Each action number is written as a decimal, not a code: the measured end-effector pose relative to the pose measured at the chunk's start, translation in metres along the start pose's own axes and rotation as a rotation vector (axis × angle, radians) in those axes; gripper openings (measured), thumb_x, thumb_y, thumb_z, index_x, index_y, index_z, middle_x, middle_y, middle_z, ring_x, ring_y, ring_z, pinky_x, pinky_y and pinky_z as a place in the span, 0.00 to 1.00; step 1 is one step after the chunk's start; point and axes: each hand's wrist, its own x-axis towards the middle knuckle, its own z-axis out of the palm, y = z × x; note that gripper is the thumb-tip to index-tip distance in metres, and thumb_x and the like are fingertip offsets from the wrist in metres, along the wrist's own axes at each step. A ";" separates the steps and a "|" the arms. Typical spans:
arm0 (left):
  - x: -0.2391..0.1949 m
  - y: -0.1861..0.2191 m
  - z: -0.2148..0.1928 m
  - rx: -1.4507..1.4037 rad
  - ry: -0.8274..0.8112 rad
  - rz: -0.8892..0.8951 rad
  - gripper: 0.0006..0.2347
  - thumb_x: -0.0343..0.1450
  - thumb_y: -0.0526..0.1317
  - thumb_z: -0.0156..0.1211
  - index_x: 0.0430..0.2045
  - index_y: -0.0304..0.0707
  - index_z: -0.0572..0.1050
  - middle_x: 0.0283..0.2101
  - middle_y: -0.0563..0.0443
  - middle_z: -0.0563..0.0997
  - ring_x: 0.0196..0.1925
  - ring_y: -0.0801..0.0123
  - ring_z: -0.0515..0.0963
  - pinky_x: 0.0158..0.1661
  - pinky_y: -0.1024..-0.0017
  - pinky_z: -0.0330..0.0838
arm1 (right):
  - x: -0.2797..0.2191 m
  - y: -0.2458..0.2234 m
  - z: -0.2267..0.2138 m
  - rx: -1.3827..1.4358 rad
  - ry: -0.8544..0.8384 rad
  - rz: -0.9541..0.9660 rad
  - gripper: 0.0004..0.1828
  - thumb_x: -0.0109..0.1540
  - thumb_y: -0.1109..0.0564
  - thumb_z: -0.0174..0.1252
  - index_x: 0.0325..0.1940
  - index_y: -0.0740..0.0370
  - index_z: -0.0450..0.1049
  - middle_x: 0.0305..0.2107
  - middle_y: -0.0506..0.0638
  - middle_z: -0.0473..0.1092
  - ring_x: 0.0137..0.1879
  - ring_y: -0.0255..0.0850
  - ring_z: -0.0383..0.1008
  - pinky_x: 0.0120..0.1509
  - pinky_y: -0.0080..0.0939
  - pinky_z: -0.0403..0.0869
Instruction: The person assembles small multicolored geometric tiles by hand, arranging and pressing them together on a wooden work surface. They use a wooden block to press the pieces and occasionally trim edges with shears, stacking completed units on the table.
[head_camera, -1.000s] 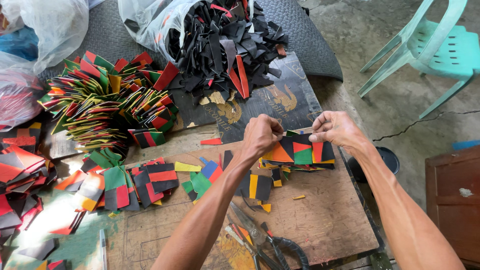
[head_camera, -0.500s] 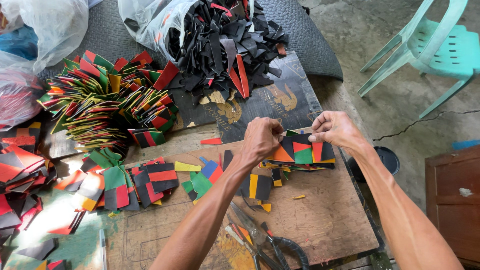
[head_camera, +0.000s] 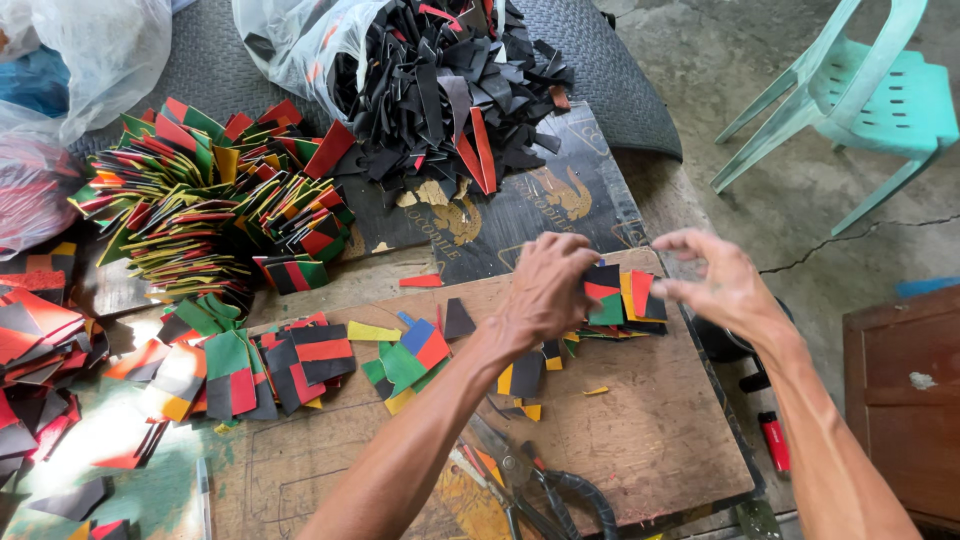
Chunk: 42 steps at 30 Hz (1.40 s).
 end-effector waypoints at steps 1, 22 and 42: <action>0.000 0.002 0.002 0.010 -0.014 0.033 0.28 0.53 0.43 0.77 0.48 0.35 0.78 0.57 0.41 0.76 0.61 0.53 0.70 0.57 0.60 0.61 | -0.008 -0.002 -0.001 -0.027 -0.032 -0.008 0.33 0.47 0.58 0.74 0.56 0.56 0.76 0.50 0.49 0.74 0.58 0.42 0.72 0.58 0.45 0.72; -0.004 0.006 0.015 0.109 -0.179 0.079 0.29 0.53 0.47 0.76 0.48 0.37 0.77 0.58 0.45 0.75 0.64 0.51 0.66 0.59 0.51 0.57 | -0.031 -0.004 0.011 -0.068 -0.003 -0.236 0.35 0.42 0.64 0.74 0.53 0.54 0.77 0.50 0.47 0.73 0.52 0.42 0.72 0.52 0.42 0.72; -0.006 0.001 0.021 0.048 -0.169 0.088 0.28 0.54 0.46 0.74 0.48 0.38 0.77 0.59 0.46 0.76 0.66 0.51 0.67 0.60 0.52 0.58 | -0.035 0.011 0.029 -0.020 -0.055 -0.258 0.26 0.50 0.70 0.64 0.52 0.58 0.78 0.66 0.49 0.67 0.70 0.47 0.69 0.69 0.44 0.69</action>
